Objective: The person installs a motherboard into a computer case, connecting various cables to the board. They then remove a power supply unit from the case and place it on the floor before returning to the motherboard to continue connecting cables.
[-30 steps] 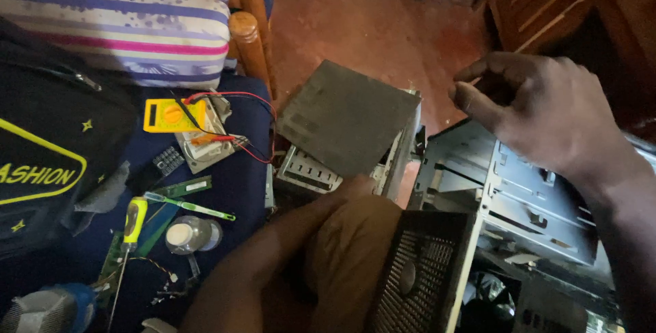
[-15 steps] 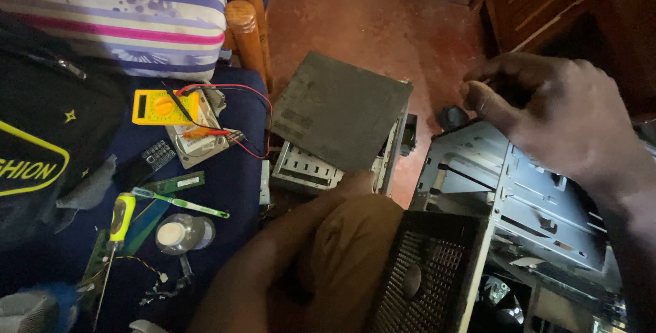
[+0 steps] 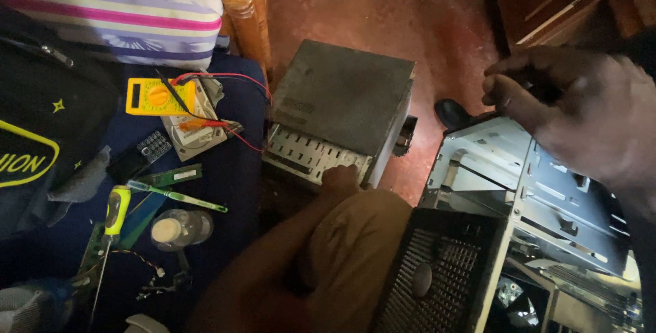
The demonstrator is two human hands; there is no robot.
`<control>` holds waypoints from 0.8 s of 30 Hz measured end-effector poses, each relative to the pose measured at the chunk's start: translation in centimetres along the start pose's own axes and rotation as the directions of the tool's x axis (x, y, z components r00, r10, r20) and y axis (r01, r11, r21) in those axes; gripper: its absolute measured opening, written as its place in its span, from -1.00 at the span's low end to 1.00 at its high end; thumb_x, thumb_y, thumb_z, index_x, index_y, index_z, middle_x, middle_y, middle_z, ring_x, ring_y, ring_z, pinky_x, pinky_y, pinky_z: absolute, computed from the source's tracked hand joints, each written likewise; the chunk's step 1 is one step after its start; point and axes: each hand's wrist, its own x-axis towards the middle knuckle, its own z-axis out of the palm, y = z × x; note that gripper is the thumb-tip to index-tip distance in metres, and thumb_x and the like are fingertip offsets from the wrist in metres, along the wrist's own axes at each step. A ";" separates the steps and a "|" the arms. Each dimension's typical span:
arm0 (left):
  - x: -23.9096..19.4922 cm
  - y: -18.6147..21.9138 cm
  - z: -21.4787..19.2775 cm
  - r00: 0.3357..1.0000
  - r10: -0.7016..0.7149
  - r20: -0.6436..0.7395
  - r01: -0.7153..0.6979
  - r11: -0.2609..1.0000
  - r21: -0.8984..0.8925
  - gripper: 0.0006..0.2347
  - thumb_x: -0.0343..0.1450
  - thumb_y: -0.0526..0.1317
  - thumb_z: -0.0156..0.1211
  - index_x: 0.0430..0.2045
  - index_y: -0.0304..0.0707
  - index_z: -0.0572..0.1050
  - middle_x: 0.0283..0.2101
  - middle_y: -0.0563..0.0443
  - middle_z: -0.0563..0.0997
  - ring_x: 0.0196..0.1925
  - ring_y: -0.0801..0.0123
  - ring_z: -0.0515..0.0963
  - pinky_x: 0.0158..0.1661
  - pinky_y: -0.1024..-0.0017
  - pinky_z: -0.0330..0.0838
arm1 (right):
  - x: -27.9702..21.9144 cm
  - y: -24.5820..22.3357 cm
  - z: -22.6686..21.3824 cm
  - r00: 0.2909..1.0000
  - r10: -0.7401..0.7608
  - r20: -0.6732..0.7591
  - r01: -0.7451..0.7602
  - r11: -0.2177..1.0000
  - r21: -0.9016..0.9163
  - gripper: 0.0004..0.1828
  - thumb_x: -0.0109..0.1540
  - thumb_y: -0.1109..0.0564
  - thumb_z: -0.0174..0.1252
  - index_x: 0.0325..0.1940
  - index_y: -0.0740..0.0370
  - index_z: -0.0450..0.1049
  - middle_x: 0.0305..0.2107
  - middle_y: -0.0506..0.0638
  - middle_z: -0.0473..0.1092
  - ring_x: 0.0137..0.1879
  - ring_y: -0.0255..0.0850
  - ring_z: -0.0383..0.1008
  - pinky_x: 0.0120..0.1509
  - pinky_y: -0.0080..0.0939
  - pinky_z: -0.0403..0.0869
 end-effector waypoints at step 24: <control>-2.2 -1.2 0.9 0.934 0.024 0.358 0.036 0.986 -0.160 -0.77 0.53 -0.17 0.06 -0.55 -0.10 0.28 -0.54 0.21 0.28 -0.52 0.50 0.18 -0.48 0.42 0.14 | -0.4 -1.6 -1.4 0.993 0.107 0.058 -0.106 0.994 -0.016 -0.74 0.36 -0.18 0.19 -0.01 -0.15 0.68 -0.36 -0.13 0.61 -0.24 -0.17 0.61 -0.06 0.01 0.42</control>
